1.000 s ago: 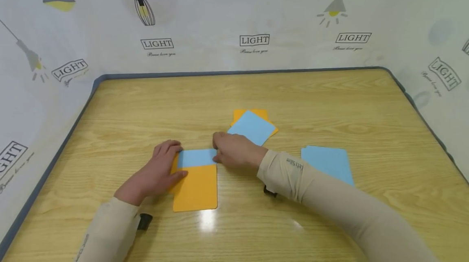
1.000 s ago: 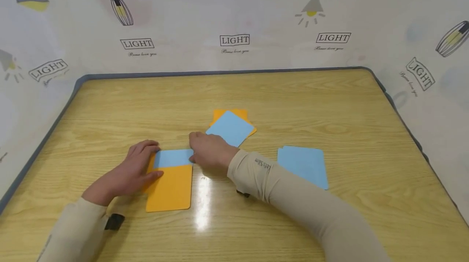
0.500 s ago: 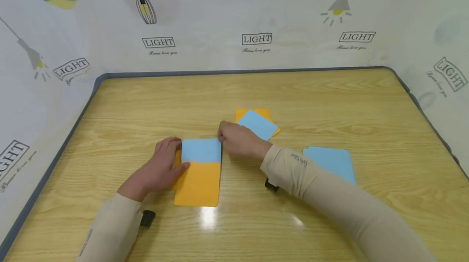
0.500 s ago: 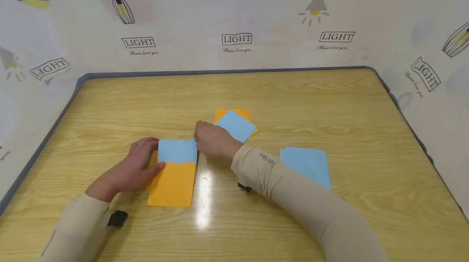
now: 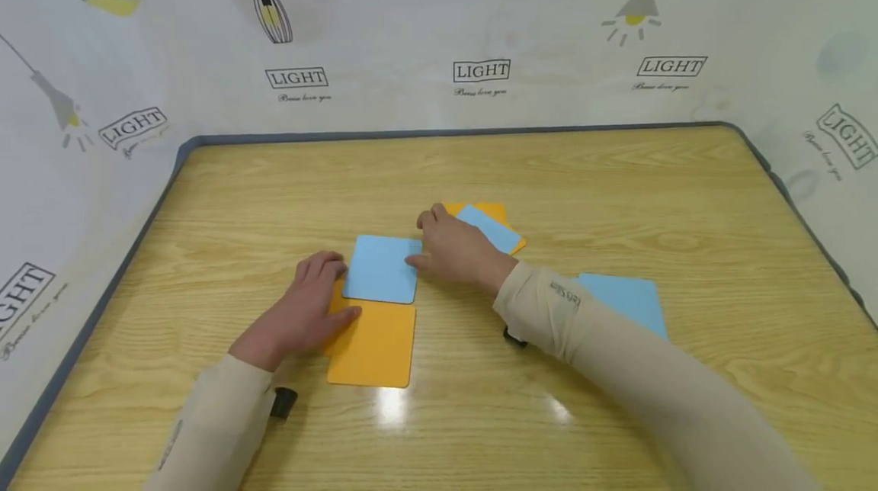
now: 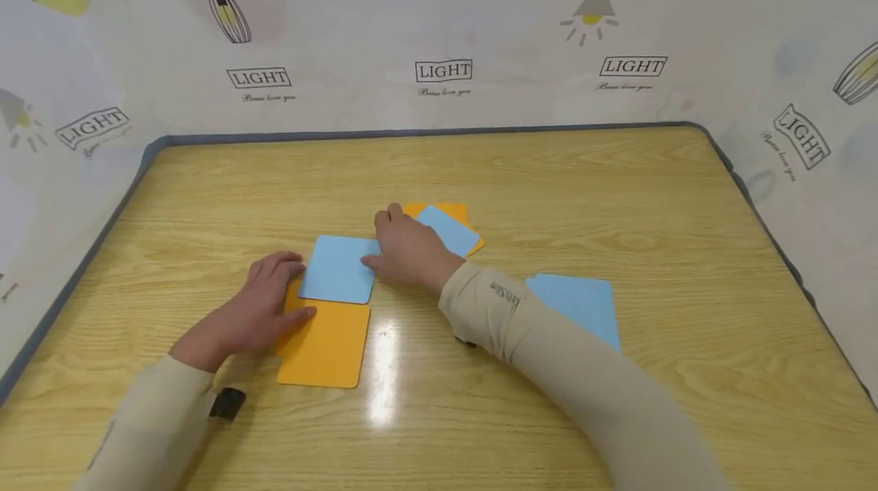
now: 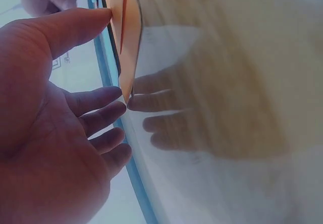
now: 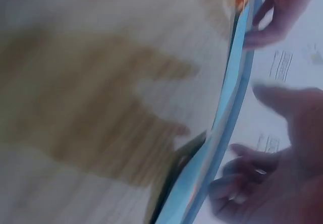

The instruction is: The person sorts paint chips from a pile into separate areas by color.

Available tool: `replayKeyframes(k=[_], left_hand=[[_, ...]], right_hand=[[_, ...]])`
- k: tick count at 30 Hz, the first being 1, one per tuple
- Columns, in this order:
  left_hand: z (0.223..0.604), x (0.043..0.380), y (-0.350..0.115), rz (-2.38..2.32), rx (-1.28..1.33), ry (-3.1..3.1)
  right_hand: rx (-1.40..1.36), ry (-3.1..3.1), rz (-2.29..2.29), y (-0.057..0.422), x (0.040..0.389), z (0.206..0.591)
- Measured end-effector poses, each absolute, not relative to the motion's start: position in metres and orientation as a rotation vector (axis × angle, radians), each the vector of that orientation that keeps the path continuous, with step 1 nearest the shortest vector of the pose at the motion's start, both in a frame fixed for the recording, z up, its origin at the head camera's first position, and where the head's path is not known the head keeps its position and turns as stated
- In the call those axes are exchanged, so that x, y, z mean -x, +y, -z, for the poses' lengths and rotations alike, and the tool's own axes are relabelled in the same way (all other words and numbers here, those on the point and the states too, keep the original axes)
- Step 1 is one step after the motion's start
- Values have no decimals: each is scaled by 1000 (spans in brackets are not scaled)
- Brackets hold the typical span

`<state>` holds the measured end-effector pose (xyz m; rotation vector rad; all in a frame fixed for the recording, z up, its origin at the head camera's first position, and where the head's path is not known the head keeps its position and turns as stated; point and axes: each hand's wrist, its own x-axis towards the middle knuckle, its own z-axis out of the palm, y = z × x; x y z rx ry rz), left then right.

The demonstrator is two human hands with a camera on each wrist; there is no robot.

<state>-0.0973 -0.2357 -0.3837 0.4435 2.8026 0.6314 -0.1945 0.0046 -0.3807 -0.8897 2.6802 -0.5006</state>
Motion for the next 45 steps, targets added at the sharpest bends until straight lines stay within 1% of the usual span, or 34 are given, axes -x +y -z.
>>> replayKeyframes(k=[4, 11, 17, 25, 36, 45], left_hand=[[382, 104, -235, -605, -455, 2819], [382, 116, -235, -600, -391, 2767], [379, 127, -235, -611, -421, 2728], [380, 140, -236, -590, -436, 2702], [382, 151, -237, -642, -431, 2645], [383, 155, -235, -646, -412, 2651]], right_hand=[[936, 2641, 303, 3, 183, 380], [984, 2621, 233, -1, 176, 383], [1000, 2586, 286, 0, 179, 384], [936, 2566, 262, -1, 184, 382], [876, 2559, 375, 1, 191, 384], [866, 2549, 299, 4, 206, 385]])
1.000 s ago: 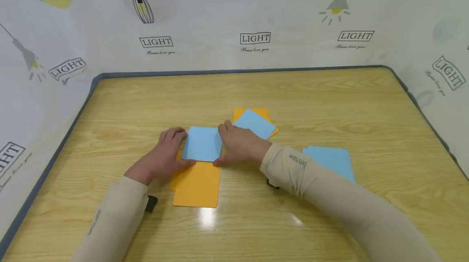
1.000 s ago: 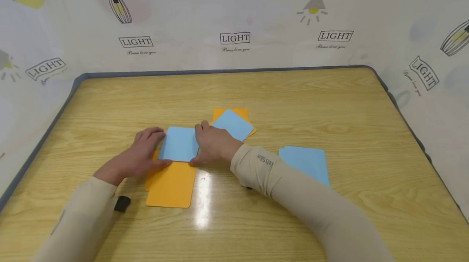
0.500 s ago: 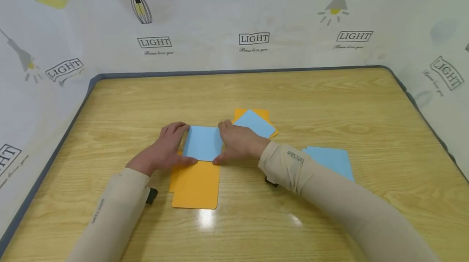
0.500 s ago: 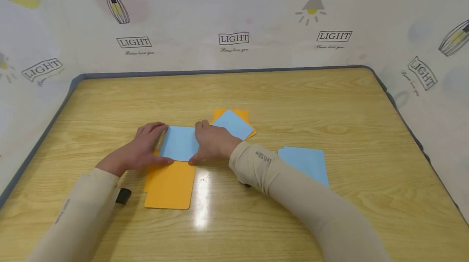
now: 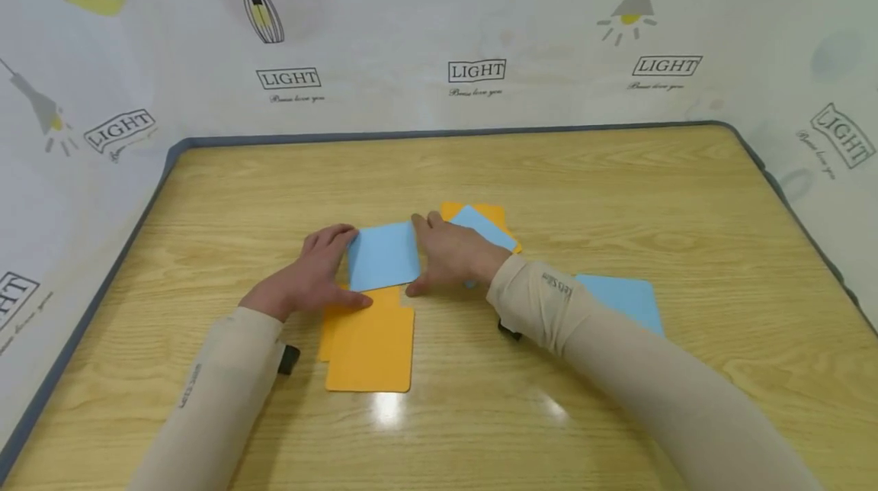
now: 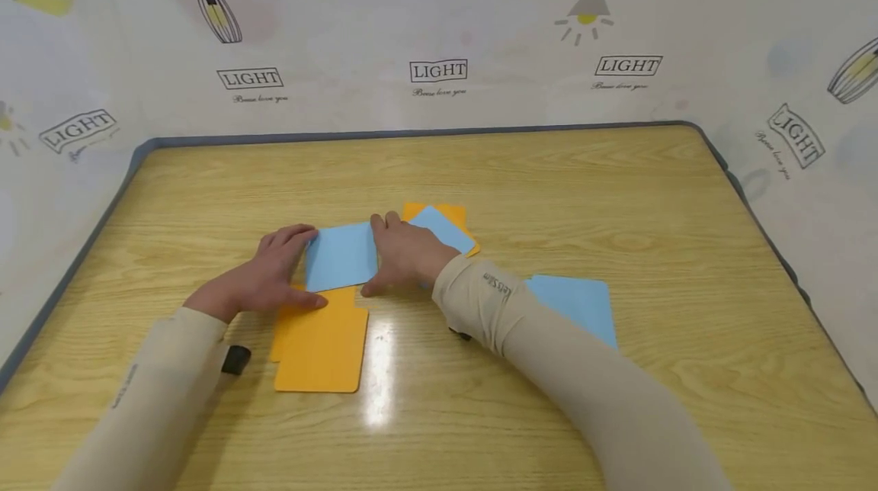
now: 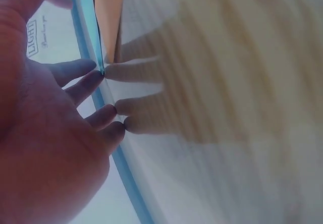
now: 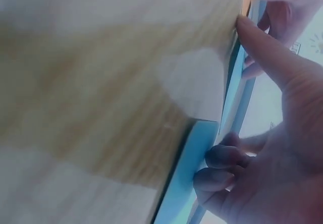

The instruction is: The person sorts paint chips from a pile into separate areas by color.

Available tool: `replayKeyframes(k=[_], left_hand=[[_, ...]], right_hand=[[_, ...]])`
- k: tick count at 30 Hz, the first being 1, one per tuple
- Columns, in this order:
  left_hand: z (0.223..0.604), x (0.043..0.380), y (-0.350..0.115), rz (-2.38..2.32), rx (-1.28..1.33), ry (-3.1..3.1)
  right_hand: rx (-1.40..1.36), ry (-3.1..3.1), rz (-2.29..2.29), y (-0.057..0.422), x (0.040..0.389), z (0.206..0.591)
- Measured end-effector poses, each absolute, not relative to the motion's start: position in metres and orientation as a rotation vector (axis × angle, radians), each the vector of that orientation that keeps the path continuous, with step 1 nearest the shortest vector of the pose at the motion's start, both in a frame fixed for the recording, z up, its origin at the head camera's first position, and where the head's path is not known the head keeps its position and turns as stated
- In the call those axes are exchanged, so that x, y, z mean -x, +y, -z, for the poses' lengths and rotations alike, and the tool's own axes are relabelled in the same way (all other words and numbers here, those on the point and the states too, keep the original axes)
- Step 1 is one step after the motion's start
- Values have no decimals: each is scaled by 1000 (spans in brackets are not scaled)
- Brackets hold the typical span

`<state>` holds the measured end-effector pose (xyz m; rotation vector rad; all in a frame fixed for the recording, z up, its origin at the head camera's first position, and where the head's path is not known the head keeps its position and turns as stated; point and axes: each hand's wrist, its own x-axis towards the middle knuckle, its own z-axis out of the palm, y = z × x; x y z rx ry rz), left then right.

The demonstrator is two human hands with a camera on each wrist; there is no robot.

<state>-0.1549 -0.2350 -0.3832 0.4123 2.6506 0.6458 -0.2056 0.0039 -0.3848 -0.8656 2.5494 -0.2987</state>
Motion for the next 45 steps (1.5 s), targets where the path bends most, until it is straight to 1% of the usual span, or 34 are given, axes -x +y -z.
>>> replayKeyframes(k=[11, 30, 39, 45], left_hand=[[384, 153, -238, -732, -475, 2665], [384, 154, -235, -776, -407, 2649], [386, 150, -236, -890, -412, 2662], [385, 149, -235, -937, -436, 2666]], right_hand=[[879, 2509, 290, 3, 212, 380], [939, 2483, 454, 9, 215, 384], [918, 2504, 292, 4, 212, 384], [924, 2493, 384, 9, 214, 381]])
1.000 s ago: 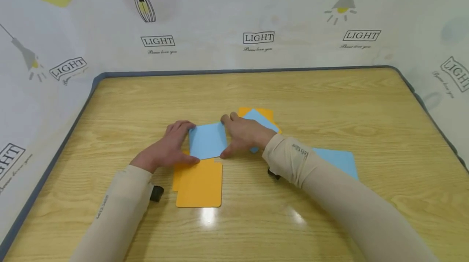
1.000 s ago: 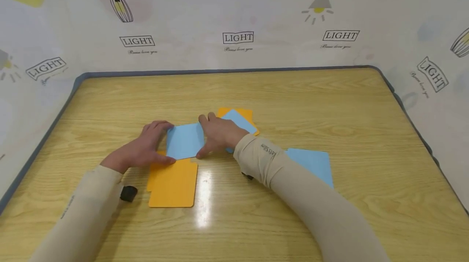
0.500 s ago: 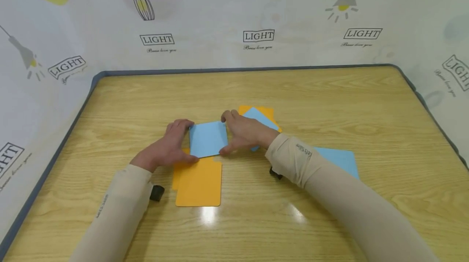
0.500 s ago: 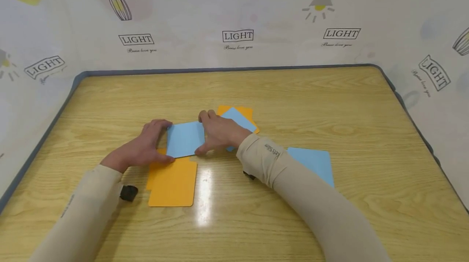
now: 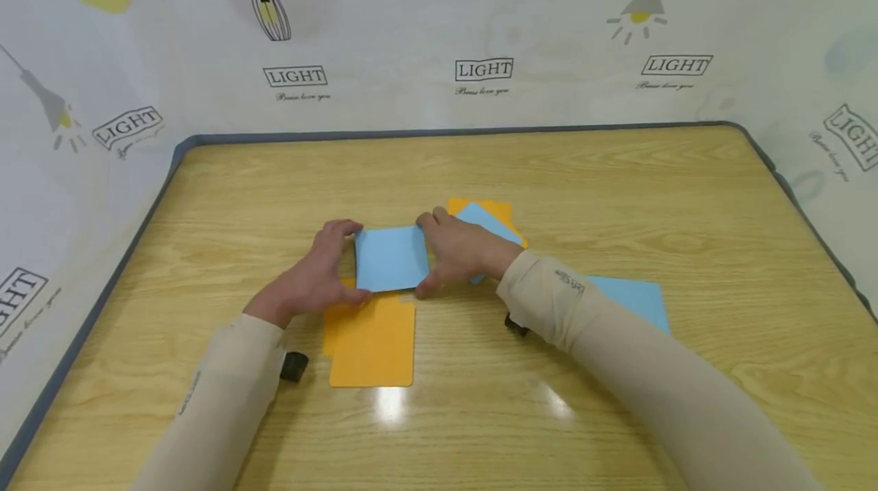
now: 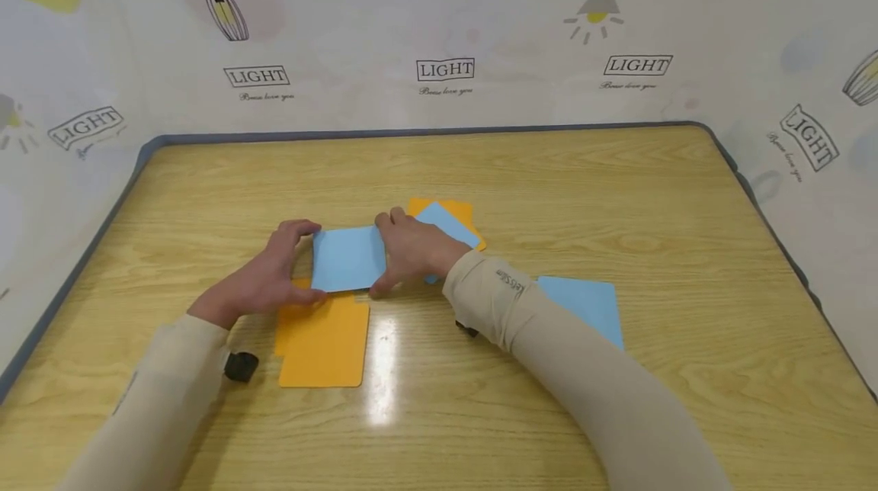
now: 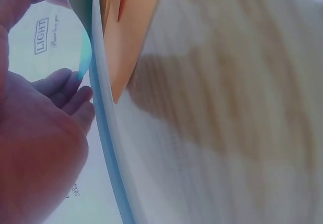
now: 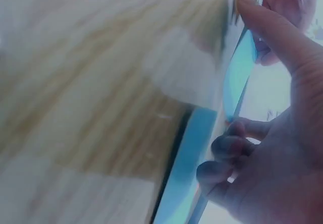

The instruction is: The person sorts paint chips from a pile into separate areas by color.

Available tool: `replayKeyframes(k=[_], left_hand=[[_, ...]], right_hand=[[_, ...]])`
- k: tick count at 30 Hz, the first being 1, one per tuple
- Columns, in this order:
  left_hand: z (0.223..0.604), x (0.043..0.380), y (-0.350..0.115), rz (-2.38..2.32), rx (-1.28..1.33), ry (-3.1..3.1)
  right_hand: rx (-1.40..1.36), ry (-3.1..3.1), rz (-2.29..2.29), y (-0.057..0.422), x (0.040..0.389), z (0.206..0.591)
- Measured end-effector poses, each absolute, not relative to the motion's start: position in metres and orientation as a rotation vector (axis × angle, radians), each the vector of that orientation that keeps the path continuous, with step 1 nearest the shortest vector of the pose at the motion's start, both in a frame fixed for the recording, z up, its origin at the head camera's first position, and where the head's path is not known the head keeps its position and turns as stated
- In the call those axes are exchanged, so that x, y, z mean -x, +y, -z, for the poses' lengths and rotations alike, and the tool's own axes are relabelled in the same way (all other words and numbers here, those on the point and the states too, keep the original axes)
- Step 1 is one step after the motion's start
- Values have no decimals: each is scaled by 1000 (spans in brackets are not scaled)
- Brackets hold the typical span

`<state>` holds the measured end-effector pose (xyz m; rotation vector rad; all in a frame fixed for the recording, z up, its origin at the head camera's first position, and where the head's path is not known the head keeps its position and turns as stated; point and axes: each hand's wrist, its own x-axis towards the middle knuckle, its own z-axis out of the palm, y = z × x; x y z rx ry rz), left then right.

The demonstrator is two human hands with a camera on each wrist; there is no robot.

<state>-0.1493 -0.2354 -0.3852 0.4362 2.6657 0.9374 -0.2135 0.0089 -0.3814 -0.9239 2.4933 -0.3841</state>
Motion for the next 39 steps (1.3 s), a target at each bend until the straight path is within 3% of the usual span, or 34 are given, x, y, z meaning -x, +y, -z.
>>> replayKeyframes(k=[10, 16, 27, 39], left_hand=[[366, 145, -220, -1267, -613, 2609], [351, 143, -192, -1373, -744, 2579], [346, 143, -102, -1258, -914, 2560], [366, 138, 4, -778, -965, 2499]], right_hand=[[978, 2370, 1119, 54, 205, 366], [1001, 2367, 1271, 89, 192, 358], [924, 2484, 1214, 185, 159, 345], [598, 2475, 987, 273, 123, 360]])
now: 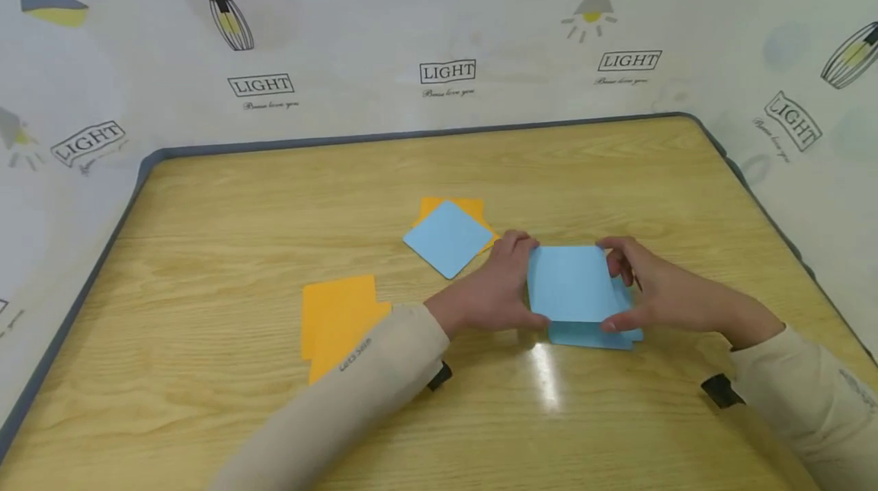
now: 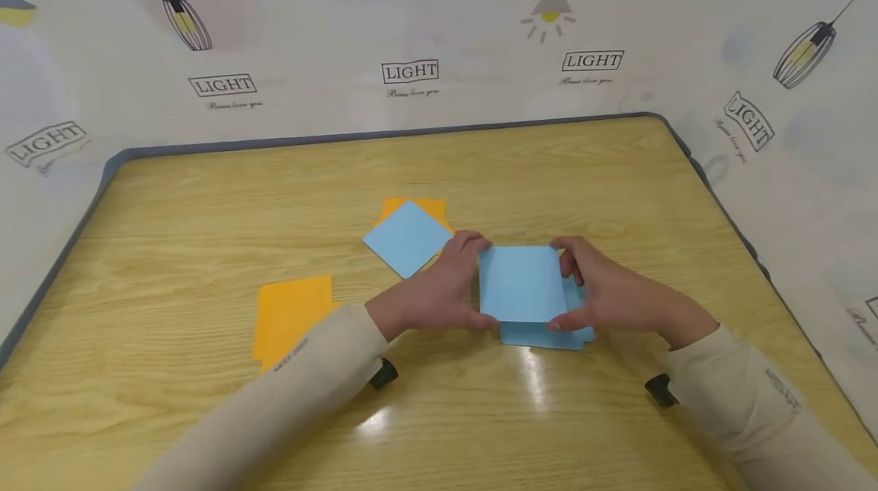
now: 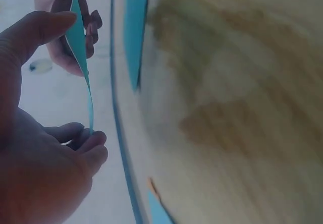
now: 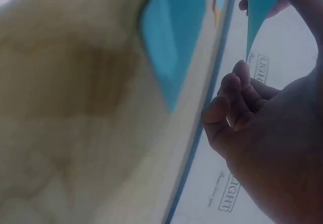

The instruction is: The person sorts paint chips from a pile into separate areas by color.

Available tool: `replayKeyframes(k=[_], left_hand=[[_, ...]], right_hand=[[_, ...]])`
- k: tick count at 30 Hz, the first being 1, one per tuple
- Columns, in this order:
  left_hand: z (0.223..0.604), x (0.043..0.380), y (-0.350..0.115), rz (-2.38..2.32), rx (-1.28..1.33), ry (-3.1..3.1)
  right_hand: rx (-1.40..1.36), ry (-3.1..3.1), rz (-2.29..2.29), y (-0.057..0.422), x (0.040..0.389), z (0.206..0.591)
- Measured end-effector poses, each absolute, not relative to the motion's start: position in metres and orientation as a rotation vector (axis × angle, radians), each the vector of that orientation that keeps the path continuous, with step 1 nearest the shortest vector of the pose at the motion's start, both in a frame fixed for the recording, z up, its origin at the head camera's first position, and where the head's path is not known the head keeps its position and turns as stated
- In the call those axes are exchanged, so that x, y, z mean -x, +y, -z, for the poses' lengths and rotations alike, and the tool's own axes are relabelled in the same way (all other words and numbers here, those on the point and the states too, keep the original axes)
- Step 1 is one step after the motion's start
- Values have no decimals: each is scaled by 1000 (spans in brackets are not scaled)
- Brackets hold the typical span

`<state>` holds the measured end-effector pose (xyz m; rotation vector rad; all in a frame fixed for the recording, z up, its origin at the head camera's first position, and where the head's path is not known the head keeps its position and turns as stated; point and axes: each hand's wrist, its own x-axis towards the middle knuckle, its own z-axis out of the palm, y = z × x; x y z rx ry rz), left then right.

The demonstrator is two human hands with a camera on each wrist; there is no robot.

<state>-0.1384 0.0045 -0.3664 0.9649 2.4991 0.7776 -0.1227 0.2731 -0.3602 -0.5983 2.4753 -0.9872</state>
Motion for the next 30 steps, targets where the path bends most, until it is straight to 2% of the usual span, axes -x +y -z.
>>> replayKeyframes(k=[8, 16, 23, 30], left_hand=[[383, 132, 30, -474, -967, 2533], [384, 129, 28, -501, -938, 2508], [379, 135, 5, -539, -871, 2556], [375, 147, -41, -598, -595, 2750]], right_hand=[[607, 2504, 840, 284, 117, 379], [625, 2551, 776, 283, 120, 385], [591, 2554, 711, 274, 127, 379], [649, 2533, 718, 241, 160, 362]])
